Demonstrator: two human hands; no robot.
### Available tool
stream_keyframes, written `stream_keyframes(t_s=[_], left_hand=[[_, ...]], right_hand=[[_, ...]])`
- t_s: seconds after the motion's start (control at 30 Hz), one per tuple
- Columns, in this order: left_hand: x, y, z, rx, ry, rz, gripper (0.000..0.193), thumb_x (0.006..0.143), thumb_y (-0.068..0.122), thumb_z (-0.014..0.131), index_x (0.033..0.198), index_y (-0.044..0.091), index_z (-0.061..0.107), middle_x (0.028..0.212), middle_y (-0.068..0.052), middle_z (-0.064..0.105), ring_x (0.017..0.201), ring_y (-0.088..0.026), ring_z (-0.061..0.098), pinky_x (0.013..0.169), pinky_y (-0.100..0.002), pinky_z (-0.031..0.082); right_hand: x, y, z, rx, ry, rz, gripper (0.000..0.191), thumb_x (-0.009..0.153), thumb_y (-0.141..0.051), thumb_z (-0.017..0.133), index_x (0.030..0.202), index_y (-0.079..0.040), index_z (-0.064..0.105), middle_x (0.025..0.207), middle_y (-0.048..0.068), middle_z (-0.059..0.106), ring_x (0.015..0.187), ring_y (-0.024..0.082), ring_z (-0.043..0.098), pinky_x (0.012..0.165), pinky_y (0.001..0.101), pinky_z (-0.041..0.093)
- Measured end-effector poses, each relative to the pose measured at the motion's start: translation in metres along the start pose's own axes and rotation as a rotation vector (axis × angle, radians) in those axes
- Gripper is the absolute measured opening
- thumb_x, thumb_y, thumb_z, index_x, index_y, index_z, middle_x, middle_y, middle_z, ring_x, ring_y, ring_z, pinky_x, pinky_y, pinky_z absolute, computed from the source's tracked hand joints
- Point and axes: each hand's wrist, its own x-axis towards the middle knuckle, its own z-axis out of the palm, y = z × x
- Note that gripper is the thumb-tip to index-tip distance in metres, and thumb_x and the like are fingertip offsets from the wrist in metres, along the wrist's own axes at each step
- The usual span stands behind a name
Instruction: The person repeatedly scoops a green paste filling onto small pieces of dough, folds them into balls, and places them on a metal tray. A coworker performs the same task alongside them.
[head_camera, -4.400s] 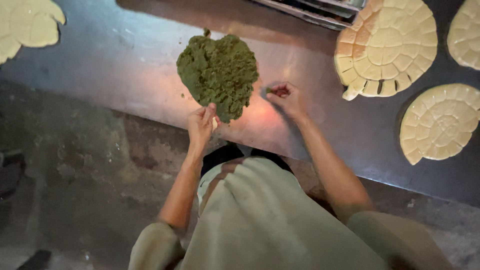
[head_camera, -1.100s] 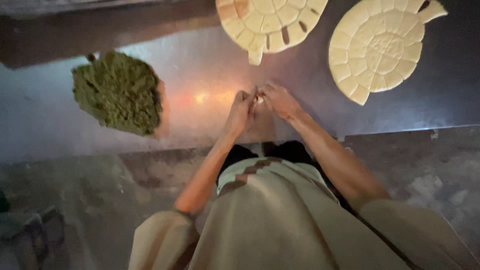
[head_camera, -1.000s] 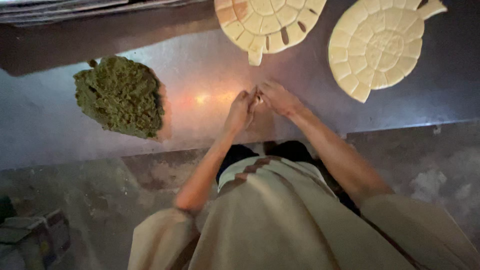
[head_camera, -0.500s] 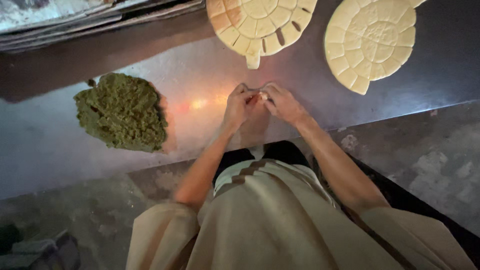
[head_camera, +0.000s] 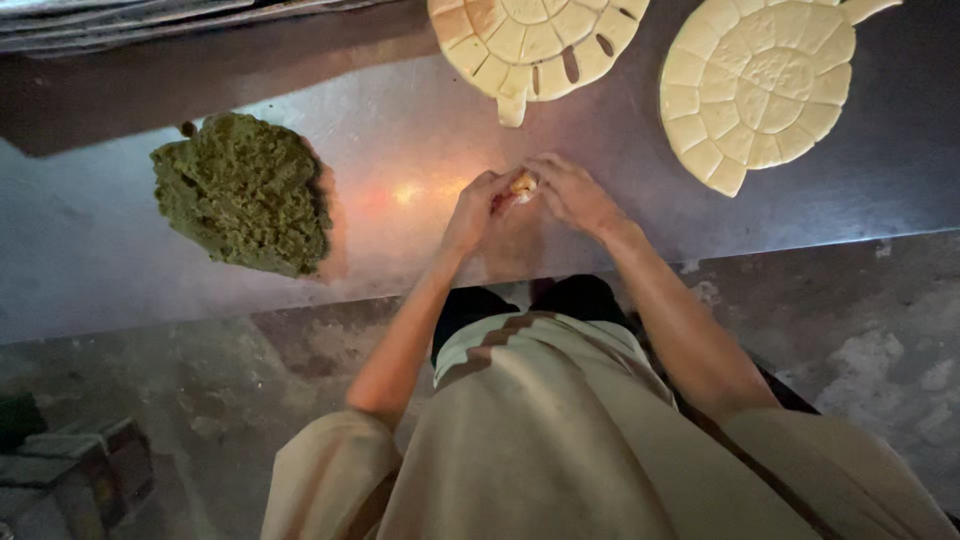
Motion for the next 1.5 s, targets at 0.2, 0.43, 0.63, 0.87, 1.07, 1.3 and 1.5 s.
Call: stream_keyframes(t_s=[0.2,0.43,0.63,0.87,1.07,1.3,1.5], left_hand=[[0.006,0.007,0.005,-0.054,0.084,-0.039,0.039,0.085,-0.004,0.076,0.122,0.006,0.072,0.102,-0.01,0.068,0.084,-0.021,0.069,0.071,-0.031,0.057],[0.006,0.023,0.007,-0.095,0.192,-0.095,0.023,0.091,-0.001,0.076,0.113,0.005,0.076,0.099,-0.011,0.07,0.082,-0.022,0.07,0.073,-0.032,0.057],[0.005,0.022,-0.012,-0.127,0.008,-0.035,0.034,0.086,-0.006,0.072,0.12,0.003,0.071,0.103,-0.014,0.071,0.086,-0.022,0.072,0.077,-0.032,0.059],[0.019,0.008,-0.024,-0.146,-0.122,0.051,0.044,0.081,-0.008,0.073,0.123,0.005,0.073,0.098,-0.014,0.066,0.086,-0.026,0.067,0.076,-0.036,0.055],[0.016,-0.001,-0.018,-0.03,-0.079,0.148,0.044,0.083,-0.008,0.074,0.125,0.003,0.071,0.104,-0.014,0.067,0.096,-0.031,0.066,0.085,-0.039,0.054],[0.008,0.001,-0.002,-0.105,0.066,0.024,0.04,0.083,-0.01,0.068,0.12,0.004,0.072,0.104,-0.012,0.07,0.093,-0.026,0.072,0.081,-0.035,0.058],[0.001,0.025,0.019,0.066,0.288,-0.235,0.023,0.09,0.0,0.074,0.113,0.006,0.076,0.093,-0.014,0.072,0.081,-0.026,0.071,0.075,-0.035,0.056]], right_hand=[[-0.002,0.012,0.005,-0.059,0.005,-0.042,0.026,0.095,-0.005,0.067,0.121,-0.004,0.069,0.11,0.016,0.07,0.101,0.036,0.069,0.086,0.0426,0.056],[-0.004,-0.005,0.018,-0.051,0.115,0.043,0.021,0.099,-0.002,0.064,0.12,-0.004,0.066,0.113,0.016,0.068,0.104,0.038,0.068,0.087,0.0432,0.056],[-0.009,-0.031,0.013,-0.076,0.191,0.054,0.024,0.091,-0.002,0.069,0.115,-0.002,0.069,0.11,0.017,0.07,0.101,0.037,0.069,0.087,0.0428,0.057],[-0.004,-0.038,0.009,-0.055,0.179,0.148,0.024,0.09,-0.003,0.072,0.115,-0.001,0.07,0.11,0.016,0.07,0.096,0.035,0.07,0.083,0.0419,0.057],[-0.008,-0.025,0.013,-0.049,0.128,0.11,0.023,0.091,-0.005,0.072,0.113,0.002,0.068,0.106,0.018,0.069,0.094,0.037,0.069,0.08,0.0423,0.056],[0.0,-0.004,0.024,-0.114,0.14,-0.033,0.013,0.094,-0.003,0.069,0.106,0.0,0.066,0.103,0.018,0.068,0.096,0.041,0.068,0.083,0.0454,0.056],[0.001,-0.014,0.015,0.015,0.015,-0.034,0.03,0.09,-0.005,0.065,0.119,0.002,0.062,0.113,0.022,0.064,0.103,0.045,0.063,0.084,0.0495,0.053]])
